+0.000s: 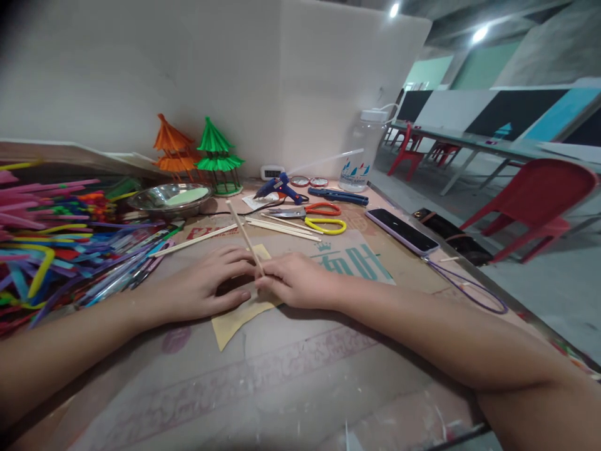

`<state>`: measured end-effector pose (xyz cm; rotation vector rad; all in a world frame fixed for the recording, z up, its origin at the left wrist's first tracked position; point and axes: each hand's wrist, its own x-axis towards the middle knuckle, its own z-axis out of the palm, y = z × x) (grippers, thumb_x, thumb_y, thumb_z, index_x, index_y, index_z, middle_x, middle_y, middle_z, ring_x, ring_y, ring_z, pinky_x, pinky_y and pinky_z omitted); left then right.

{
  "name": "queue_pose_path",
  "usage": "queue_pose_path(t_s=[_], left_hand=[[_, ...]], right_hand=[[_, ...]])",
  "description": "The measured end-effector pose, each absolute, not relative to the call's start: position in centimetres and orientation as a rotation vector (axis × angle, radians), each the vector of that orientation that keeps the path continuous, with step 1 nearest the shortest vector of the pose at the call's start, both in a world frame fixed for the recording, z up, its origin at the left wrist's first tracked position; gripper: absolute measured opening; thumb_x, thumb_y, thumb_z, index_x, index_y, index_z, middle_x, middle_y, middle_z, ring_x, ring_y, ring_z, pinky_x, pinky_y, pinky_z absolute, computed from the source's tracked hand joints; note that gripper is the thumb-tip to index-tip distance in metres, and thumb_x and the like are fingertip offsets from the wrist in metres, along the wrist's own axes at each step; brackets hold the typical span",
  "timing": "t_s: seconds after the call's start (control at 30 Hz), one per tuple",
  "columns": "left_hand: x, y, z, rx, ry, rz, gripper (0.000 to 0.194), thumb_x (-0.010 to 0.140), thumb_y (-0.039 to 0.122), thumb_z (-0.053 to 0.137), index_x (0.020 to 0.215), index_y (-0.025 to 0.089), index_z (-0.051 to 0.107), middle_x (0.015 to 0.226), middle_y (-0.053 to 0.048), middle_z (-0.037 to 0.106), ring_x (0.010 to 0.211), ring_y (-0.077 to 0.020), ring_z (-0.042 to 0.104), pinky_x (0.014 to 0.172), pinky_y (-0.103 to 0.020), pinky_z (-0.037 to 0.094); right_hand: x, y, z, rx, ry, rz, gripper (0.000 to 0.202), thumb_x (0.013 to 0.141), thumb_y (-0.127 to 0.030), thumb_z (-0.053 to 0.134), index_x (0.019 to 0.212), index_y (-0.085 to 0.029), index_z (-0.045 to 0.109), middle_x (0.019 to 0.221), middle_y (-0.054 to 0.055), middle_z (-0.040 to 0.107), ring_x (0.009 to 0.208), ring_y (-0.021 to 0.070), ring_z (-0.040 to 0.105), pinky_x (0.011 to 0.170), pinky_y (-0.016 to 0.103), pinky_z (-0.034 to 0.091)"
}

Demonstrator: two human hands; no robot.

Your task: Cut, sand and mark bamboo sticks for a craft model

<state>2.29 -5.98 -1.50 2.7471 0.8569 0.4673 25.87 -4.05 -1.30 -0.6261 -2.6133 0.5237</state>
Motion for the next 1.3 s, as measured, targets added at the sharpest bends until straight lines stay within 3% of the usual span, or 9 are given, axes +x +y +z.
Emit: queue_pose_path(t_s=[0.4, 0.57, 0.7, 0.83, 0.93, 1.3], left_hand=[[2.3, -6.0, -1.4, 2.729, 0.871, 0.47, 0.022, 0.093, 0.032, 0.055, 0.112, 0.025, 0.064, 0.127, -0.005, 0.061, 0.122, -0.025, 0.052, 0.106, -0.04, 0.039], [2.3, -6.0, -1.4, 2.735, 0.86, 0.481, 0.022, 0.094, 0.034, 0.055, 0.111, 0.024, 0.064, 0.126, -0.006, 0.061, 0.12, -0.025, 0.053, 0.104, -0.04, 0.041], [2.3, -6.1, -1.4, 2.738, 0.882, 0.473, 0.023, 0.094, 0.033, 0.055, 0.112, 0.024, 0.064, 0.127, -0.006, 0.061, 0.122, -0.0257, 0.052, 0.106, -0.042, 0.04], [2.2, -6.1, -1.5, 2.739, 0.913, 0.439, 0.031, 0.093, 0.035, 0.056, 0.121, 0.025, 0.063, 0.132, -0.006, 0.06, 0.125, -0.0267, 0.051, 0.108, -0.043, 0.039], [2.1, -6.0, -1.6, 2.727, 0.932, 0.428, 0.031, 0.094, 0.039, 0.056, 0.122, 0.026, 0.064, 0.134, -0.006, 0.059, 0.127, -0.0273, 0.05, 0.11, -0.044, 0.037], [2.2, -6.1, -1.5, 2.722, 0.939, 0.421, 0.032, 0.095, 0.038, 0.055, 0.124, 0.026, 0.063, 0.136, -0.007, 0.058, 0.129, -0.0274, 0.049, 0.11, -0.044, 0.038]], right_hand=[[25.7, -4.1, -1.3, -0.636, -2.616, 0.515, 0.025, 0.099, -0.023, 0.045, 0.089, -0.016, 0.066, 0.087, 0.008, 0.072, 0.08, 0.0179, 0.066, 0.076, 0.028, 0.048], [25.6, -4.3, -0.9, -0.673, -2.636, 0.505, 0.029, 0.1, -0.028, 0.044, 0.081, -0.017, 0.064, 0.08, 0.007, 0.07, 0.075, 0.0185, 0.063, 0.073, 0.03, 0.046], [25.5, -4.0, -1.1, -0.717, -2.483, 0.767, 0.022, 0.096, -0.027, 0.048, 0.082, -0.018, 0.063, 0.082, 0.006, 0.07, 0.077, 0.0172, 0.062, 0.075, 0.03, 0.046], [25.6, -2.0, -1.4, -0.885, -1.87, 1.394, 0.025, 0.094, -0.036, 0.049, 0.077, -0.019, 0.056, 0.057, -0.002, 0.057, 0.05, 0.0119, 0.048, 0.054, 0.024, 0.037], [25.9, -0.7, -1.2, -0.888, -1.448, 1.744, 0.024, 0.091, -0.034, 0.049, 0.072, -0.019, 0.052, 0.048, -0.003, 0.051, 0.043, 0.0105, 0.043, 0.048, 0.022, 0.032], [25.9, -0.7, -0.6, -0.883, -1.253, 1.883, 0.026, 0.091, -0.028, 0.043, 0.07, -0.018, 0.053, 0.047, -0.001, 0.052, 0.043, 0.0115, 0.044, 0.047, 0.022, 0.03]])
